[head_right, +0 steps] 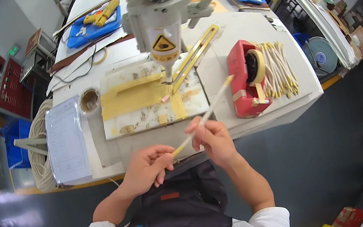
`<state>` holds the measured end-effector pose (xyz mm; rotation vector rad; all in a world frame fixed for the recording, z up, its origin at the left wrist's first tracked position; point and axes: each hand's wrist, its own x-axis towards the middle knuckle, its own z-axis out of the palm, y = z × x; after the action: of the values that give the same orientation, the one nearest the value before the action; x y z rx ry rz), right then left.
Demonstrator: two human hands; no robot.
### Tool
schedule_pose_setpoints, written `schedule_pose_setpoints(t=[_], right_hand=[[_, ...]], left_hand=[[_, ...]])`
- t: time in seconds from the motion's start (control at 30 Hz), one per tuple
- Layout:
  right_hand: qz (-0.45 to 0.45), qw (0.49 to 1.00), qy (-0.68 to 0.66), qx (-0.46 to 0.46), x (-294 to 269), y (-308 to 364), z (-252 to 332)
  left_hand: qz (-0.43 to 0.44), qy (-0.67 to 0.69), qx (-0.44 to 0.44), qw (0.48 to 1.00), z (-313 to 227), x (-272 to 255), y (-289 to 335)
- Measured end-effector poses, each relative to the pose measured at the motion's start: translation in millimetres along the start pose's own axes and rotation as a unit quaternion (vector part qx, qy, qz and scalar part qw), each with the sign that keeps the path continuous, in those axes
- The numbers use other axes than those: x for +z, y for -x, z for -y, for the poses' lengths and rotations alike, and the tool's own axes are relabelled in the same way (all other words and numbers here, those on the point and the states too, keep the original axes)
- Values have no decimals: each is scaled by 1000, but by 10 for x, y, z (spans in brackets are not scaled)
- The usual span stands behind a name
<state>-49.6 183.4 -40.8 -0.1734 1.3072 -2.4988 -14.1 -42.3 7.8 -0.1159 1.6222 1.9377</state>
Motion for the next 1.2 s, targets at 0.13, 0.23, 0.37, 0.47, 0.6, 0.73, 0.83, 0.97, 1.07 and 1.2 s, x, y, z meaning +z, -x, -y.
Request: schedule_pose_setpoints(t=[0.13,0.23,0.37,0.47,0.6,0.73,0.83,0.97,1.07,1.2], right_hand=[[-108,989,97,-17,-3,-332,184],[-150,980,125,-32,-76,-600,215],[-195,953,226,-54,-197,-916,225],[-214,933,284,-46,-321,-1192,203],[-215,927,303,-55,-377,-1419,213],[-241,871,424,-59,-219,-1622,294],[-250,785,558,-102,-129,-1680,297],[-223,641,707,-198,-321,-1738,177],[-194,575,778,-159,-306,-1725,141],[-191,567,795,-97,-216,-1744,156]], left_hand=[[-94,-60,83,990,3,-127,22],[-164,-66,153,972,77,-195,-94],[-237,-312,277,877,135,-359,-381],[-270,-399,346,805,175,-439,-575],[-295,-416,378,773,153,-425,-710],[-311,-490,394,713,132,-465,-820],[-297,-564,383,668,153,-501,-868],[-271,-556,389,683,108,-508,-896],[-260,-544,384,699,88,-539,-894],[-245,-558,391,690,100,-587,-894]])
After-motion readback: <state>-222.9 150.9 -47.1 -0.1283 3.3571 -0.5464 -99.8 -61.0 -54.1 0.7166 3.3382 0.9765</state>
